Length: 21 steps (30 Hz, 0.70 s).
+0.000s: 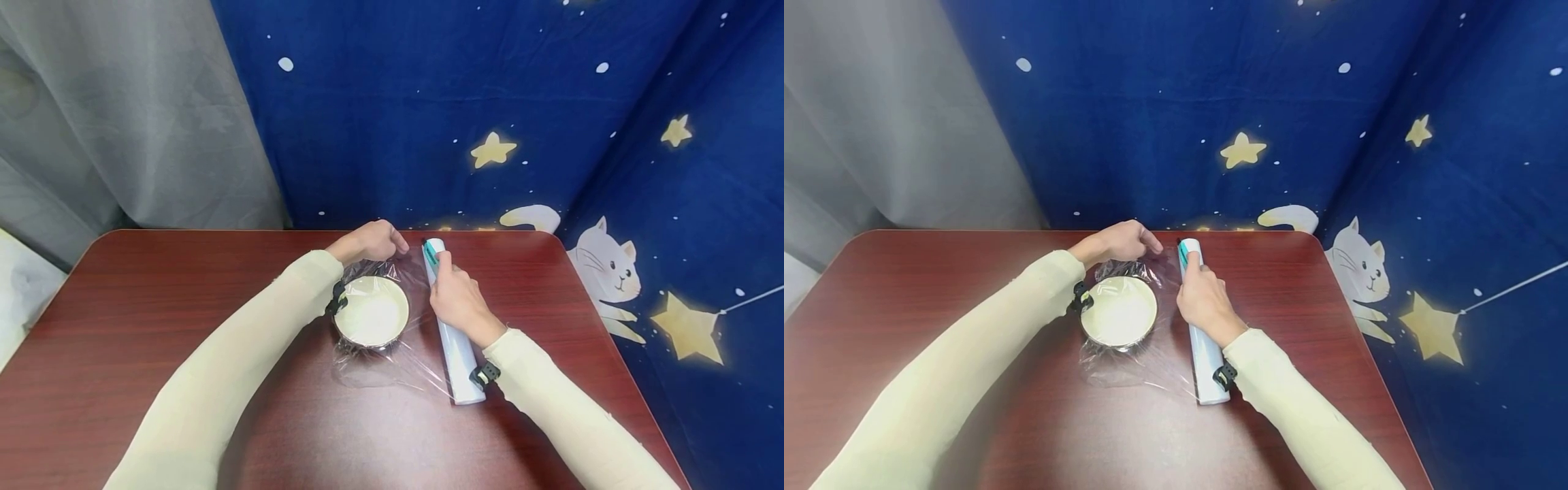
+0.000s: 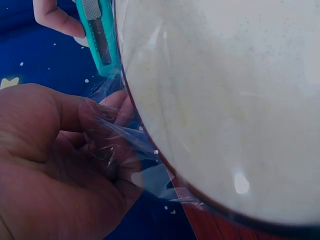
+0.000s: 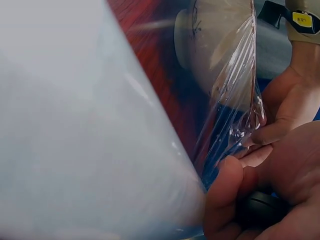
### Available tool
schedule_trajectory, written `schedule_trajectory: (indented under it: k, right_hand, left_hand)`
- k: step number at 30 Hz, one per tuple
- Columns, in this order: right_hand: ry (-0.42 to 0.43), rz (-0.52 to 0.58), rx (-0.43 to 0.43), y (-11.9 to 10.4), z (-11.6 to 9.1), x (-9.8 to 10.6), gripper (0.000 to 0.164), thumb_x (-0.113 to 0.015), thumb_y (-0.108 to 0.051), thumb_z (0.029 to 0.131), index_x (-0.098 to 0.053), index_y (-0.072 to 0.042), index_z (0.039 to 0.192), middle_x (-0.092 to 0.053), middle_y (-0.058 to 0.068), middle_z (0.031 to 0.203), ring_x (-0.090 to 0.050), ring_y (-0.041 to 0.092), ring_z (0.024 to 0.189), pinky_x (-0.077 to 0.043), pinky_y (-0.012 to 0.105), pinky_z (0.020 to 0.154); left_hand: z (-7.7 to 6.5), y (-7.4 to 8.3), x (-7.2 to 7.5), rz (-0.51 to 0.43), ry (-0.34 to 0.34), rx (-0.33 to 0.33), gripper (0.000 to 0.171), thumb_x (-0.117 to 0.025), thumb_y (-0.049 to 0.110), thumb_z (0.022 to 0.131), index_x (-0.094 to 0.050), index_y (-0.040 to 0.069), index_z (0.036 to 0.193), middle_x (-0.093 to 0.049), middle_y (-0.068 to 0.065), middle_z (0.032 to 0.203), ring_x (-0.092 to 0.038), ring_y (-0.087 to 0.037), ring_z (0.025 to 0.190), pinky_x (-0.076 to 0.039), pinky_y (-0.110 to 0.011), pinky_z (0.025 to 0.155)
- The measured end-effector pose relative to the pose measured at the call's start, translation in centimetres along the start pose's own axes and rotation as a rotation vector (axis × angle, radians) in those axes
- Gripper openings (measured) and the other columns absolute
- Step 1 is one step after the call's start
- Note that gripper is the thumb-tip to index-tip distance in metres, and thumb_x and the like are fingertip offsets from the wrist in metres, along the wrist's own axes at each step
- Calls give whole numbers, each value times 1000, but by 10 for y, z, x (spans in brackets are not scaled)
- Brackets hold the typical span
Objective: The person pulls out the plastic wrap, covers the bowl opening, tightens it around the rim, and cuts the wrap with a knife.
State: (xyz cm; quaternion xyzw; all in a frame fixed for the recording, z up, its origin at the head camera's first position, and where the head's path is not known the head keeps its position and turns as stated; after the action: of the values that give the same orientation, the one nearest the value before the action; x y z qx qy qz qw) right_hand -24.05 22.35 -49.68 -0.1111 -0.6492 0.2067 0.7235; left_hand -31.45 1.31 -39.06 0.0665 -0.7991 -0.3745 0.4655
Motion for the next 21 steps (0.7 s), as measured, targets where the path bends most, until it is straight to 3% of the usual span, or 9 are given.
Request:
schedule_trajectory:
  k: [3,9,18,21]
  right_hand:
    - [13,-8,8,10,3,-6,59,-62,-18,99,-39,-13,153,-73,19,119,-74,36,86,-59,53,62]
    - [-46,9,-8,-16,-6,16,58,-61,-16,101,-44,-11,156,-73,22,125,-74,41,92,-60,58,65]
    - [-12,-41,15,-18,-7,14,48,-62,-20,97,-50,-9,142,-76,13,105,-72,30,77,-55,53,58]
    - [-42,-18,17,-40,-17,33,43,-62,-13,96,-52,-3,137,-74,19,99,-72,36,74,-57,57,58]
  left_hand:
    - [-1,1,1,2,-2,3,52,-45,-9,92,-78,0,132,-77,-9,134,-60,-27,142,-50,-37,114]
    - [-1,0,2,-4,-5,12,52,-46,-8,94,-77,2,134,-76,-9,137,-60,-27,142,-50,-39,114]
    - [1,-1,1,16,5,10,53,-45,-8,93,-78,2,134,-76,-8,136,-60,-26,142,-48,-36,115]
    - [0,-1,1,6,5,15,52,-46,-8,93,-78,2,134,-76,-8,136,-60,-26,141,-50,-35,112]
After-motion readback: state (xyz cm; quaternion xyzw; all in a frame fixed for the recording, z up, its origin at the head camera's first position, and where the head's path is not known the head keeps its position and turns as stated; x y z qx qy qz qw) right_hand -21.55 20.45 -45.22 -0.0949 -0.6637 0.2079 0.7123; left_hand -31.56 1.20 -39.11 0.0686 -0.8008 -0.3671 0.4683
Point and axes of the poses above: each hand's wrist, its own z-axis towards the middle knuckle, its own x-axis out of the back of the hand, y = z × x, the point moved 2 cm from there along z, towards the middle knuckle
